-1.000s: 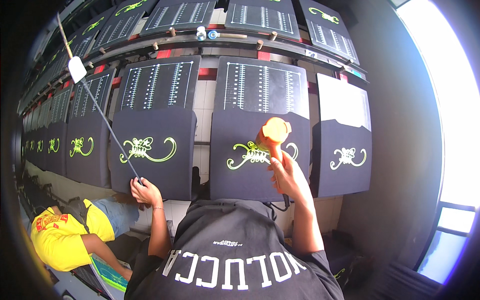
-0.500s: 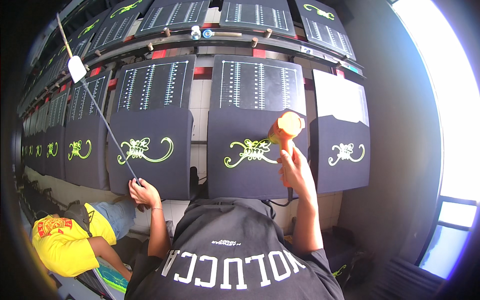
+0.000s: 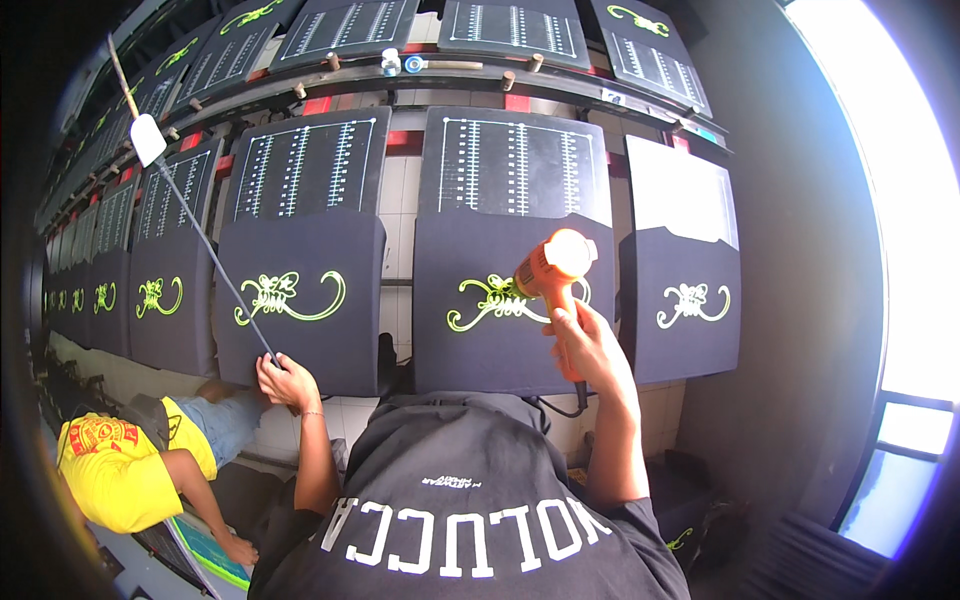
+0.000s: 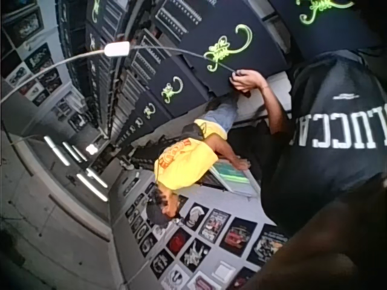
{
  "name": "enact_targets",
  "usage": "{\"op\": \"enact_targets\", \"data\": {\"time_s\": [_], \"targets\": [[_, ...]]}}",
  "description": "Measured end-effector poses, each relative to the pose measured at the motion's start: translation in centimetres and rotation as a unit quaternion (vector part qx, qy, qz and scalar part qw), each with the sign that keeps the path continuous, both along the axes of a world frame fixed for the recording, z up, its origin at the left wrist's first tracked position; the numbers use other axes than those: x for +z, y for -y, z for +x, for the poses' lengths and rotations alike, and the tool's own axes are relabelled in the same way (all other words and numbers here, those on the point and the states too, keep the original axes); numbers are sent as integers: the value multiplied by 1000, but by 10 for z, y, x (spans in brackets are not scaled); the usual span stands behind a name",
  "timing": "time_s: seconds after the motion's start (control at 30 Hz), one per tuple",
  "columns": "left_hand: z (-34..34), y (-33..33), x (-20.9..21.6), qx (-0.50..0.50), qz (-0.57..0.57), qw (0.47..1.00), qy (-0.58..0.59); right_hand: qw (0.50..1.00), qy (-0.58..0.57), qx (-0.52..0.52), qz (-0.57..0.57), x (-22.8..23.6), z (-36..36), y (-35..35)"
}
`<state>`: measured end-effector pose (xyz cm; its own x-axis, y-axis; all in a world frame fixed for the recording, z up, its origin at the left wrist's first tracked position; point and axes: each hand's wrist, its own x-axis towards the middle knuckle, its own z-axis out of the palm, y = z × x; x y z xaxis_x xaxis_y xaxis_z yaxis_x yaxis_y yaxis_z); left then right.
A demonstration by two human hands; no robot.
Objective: The person uses a heat gun to dry yellow ink designs on several black shirts mounted on a production rack, moving between shirts to apply heat.
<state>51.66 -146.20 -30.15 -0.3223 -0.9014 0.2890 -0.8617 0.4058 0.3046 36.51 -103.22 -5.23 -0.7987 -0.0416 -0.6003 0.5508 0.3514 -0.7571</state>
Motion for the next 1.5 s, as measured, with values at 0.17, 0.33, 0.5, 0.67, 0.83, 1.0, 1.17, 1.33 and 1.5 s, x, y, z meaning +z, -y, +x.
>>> {"op": "enact_targets", "data": {"time_s": [0.17,0.33,0.5,0.67,0.83,1.0,1.17,1.33,1.5], "targets": [[-2,-2,2,1,2,1000,10,1000,-14,3,23,-7,8,-5],[0,-2,-2,7,9,1000,12,1000,1,1,31,-1,17,-15],[1,-1,-5,4,8,1000,9,999,-7,21,36,-3,26,-14],[-1,-1,-5,6,3,1000,15,998,10,41,-40,-9,18,6],[8,9,-1,-3,53,999,10,994,14,94,-46,-11,6,16],[-11,24,35,-84,142,972,-166,992,6,121,-33,-13,0,22],[-5,50,41,-53,153,978,-133,990,-24,137,-18,-17,-6,41],[11,84,19,-69,132,980,-133,991,-14,133,-18,-16,-2,57],[6,83,10,-78,129,986,-75,994,-7,105,3,-8,8,74]]}}
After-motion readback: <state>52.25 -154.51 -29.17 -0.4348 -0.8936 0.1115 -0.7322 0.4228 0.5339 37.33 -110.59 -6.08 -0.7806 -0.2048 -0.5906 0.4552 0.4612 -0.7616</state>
